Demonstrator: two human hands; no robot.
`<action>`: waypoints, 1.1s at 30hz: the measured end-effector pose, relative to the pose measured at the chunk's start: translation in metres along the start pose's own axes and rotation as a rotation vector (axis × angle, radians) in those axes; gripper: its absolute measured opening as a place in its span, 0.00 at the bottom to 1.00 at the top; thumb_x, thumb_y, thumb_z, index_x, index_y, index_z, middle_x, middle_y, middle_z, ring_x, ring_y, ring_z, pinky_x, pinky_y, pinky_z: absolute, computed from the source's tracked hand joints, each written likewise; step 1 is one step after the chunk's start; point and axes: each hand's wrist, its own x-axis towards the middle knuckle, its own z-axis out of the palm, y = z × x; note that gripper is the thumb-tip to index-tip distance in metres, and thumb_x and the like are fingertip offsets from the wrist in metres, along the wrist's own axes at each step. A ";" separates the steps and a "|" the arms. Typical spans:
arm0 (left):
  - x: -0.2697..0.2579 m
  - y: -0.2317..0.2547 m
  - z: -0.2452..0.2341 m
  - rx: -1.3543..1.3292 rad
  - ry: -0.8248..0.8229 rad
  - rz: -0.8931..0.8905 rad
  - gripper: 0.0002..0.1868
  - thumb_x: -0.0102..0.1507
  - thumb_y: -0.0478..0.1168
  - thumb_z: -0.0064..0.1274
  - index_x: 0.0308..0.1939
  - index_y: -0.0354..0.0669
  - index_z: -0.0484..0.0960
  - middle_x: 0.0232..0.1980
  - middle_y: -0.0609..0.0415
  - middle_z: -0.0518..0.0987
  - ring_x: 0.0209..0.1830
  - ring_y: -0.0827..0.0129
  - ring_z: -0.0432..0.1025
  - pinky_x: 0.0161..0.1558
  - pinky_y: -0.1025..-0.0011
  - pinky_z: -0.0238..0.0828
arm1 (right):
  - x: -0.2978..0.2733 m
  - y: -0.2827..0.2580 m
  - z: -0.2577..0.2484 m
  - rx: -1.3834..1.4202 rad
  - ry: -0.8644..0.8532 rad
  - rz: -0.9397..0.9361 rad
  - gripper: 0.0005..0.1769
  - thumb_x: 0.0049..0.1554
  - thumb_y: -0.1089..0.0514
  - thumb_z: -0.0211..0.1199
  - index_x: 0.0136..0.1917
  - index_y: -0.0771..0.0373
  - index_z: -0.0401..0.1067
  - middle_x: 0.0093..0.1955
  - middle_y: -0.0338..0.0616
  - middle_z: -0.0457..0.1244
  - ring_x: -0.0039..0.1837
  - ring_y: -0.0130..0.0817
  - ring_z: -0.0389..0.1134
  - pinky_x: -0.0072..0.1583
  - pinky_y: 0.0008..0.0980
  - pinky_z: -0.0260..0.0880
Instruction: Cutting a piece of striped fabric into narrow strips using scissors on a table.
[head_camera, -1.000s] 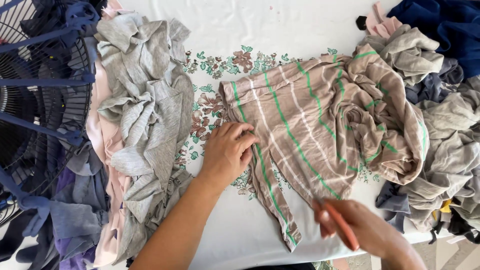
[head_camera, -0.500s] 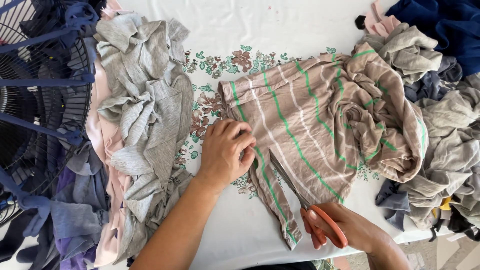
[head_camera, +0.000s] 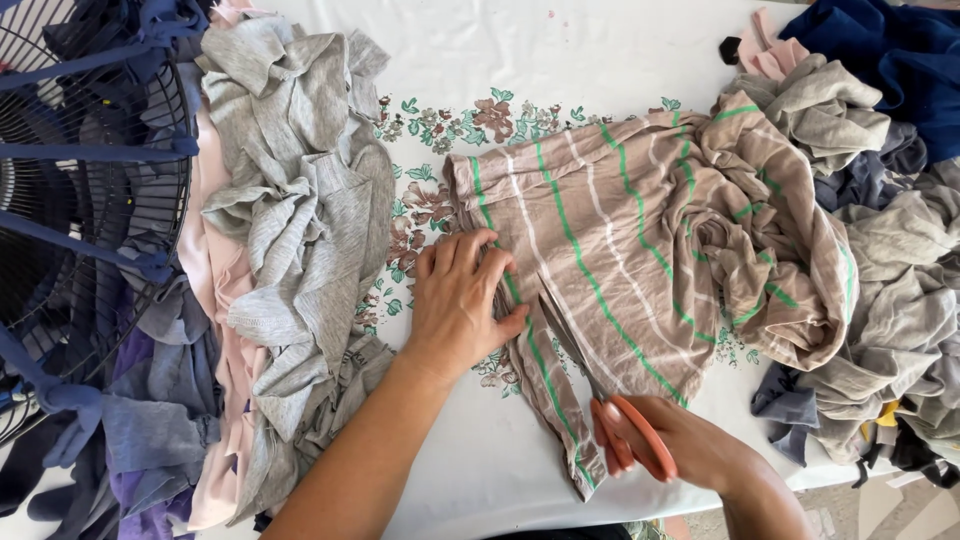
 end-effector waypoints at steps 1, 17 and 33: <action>0.000 0.001 0.000 -0.001 0.002 0.002 0.31 0.45 0.50 0.72 0.47 0.47 0.77 0.62 0.47 0.72 0.63 0.52 0.65 0.62 0.49 0.56 | 0.007 0.001 0.000 -0.001 0.003 -0.001 0.33 0.61 0.34 0.42 0.42 0.62 0.75 0.31 0.41 0.66 0.35 0.31 0.65 0.42 0.31 0.66; 0.009 0.003 -0.008 0.115 -0.159 -0.208 0.66 0.37 0.63 0.75 0.72 0.39 0.62 0.70 0.41 0.64 0.70 0.47 0.57 0.68 0.43 0.45 | 0.037 0.002 0.017 -0.029 0.247 0.022 0.33 0.63 0.36 0.48 0.31 0.64 0.69 0.25 0.41 0.63 0.30 0.29 0.63 0.37 0.31 0.63; 0.006 0.001 -0.008 0.110 -0.091 -0.190 0.67 0.36 0.63 0.76 0.69 0.30 0.64 0.70 0.42 0.64 0.70 0.50 0.58 0.69 0.47 0.46 | 0.054 -0.028 0.009 -0.032 0.265 0.022 0.36 0.63 0.33 0.47 0.32 0.67 0.67 0.26 0.45 0.63 0.32 0.33 0.64 0.40 0.34 0.64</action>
